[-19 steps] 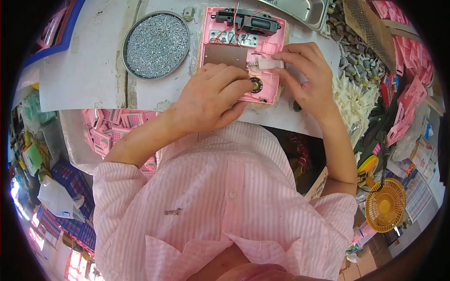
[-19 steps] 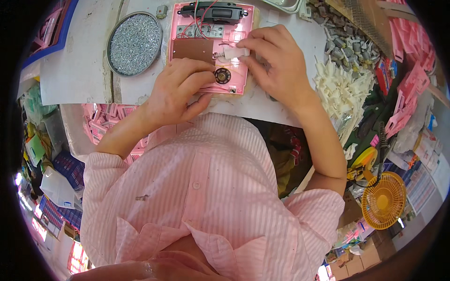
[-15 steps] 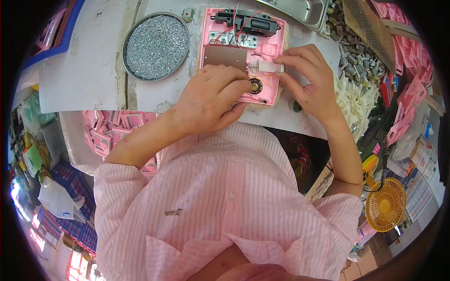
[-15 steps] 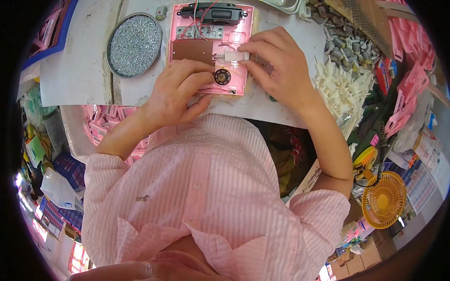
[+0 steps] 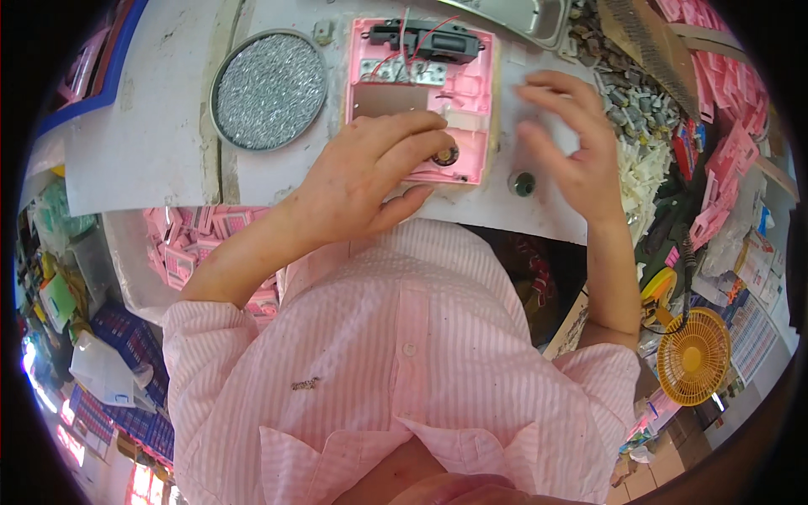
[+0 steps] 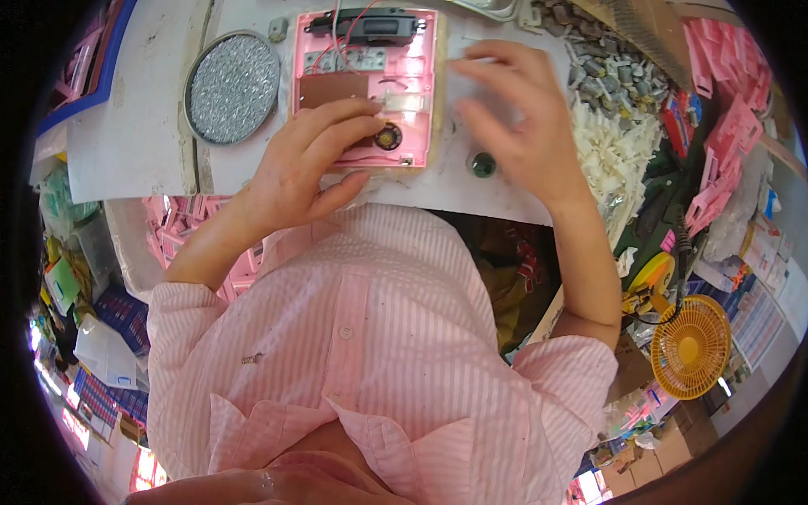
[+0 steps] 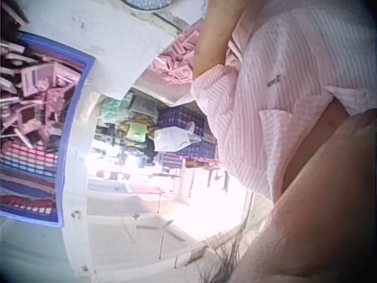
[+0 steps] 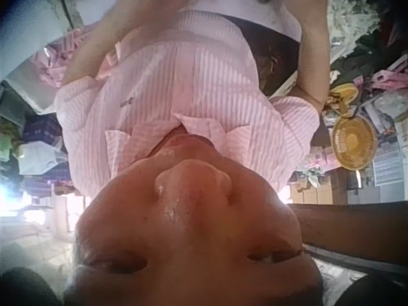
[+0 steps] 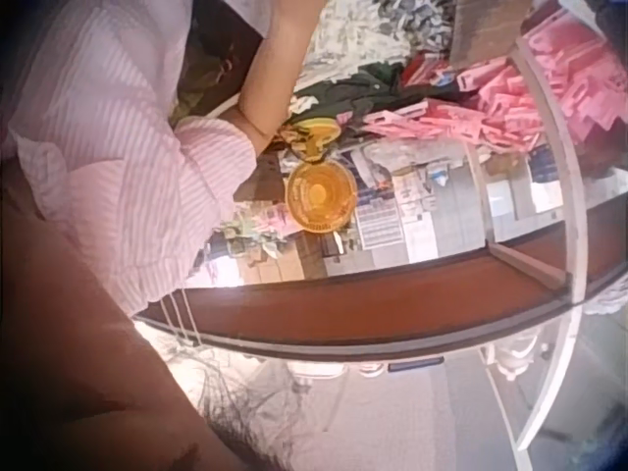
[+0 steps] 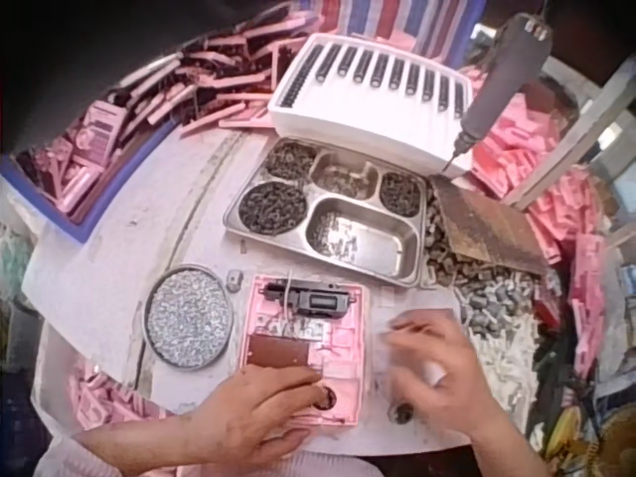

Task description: Soldering wires and assembling electronic components into a pink toy housing.

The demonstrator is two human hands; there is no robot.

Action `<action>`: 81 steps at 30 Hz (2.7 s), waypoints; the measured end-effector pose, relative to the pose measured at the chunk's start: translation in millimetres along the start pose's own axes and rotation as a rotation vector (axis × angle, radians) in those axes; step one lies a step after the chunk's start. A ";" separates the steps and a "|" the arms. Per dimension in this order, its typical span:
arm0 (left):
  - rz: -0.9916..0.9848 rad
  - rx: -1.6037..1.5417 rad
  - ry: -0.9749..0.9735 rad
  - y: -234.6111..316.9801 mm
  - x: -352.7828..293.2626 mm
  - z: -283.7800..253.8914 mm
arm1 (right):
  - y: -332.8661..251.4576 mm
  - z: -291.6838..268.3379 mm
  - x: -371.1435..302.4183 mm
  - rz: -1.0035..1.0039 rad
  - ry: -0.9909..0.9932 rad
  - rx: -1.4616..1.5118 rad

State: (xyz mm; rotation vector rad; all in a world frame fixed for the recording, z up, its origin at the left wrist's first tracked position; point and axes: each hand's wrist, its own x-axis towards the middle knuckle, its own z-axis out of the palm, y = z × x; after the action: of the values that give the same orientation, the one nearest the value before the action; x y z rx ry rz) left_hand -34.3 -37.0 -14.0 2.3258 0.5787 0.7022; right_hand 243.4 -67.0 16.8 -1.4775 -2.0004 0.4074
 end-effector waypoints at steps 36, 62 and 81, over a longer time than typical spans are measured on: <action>-0.296 -0.447 -0.094 29.1 58.1 -12.2 | -18.7 17.3 -52.5 0.410 0.209 0.626; -0.349 -0.017 0.047 -4.5 -83.3 -16.4 | -59.0 52.5 15.4 -0.324 -0.281 -0.297; 0.094 0.135 0.033 7.0 9.7 -10.3 | -10.7 -20.2 -34.1 -0.008 0.104 -0.110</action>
State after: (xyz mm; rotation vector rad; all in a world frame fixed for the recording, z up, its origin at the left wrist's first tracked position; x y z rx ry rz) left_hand -31.7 -31.9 0.7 2.4845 0.5500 0.7670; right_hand 254.7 -104.8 28.5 -1.5245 -1.9727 0.2148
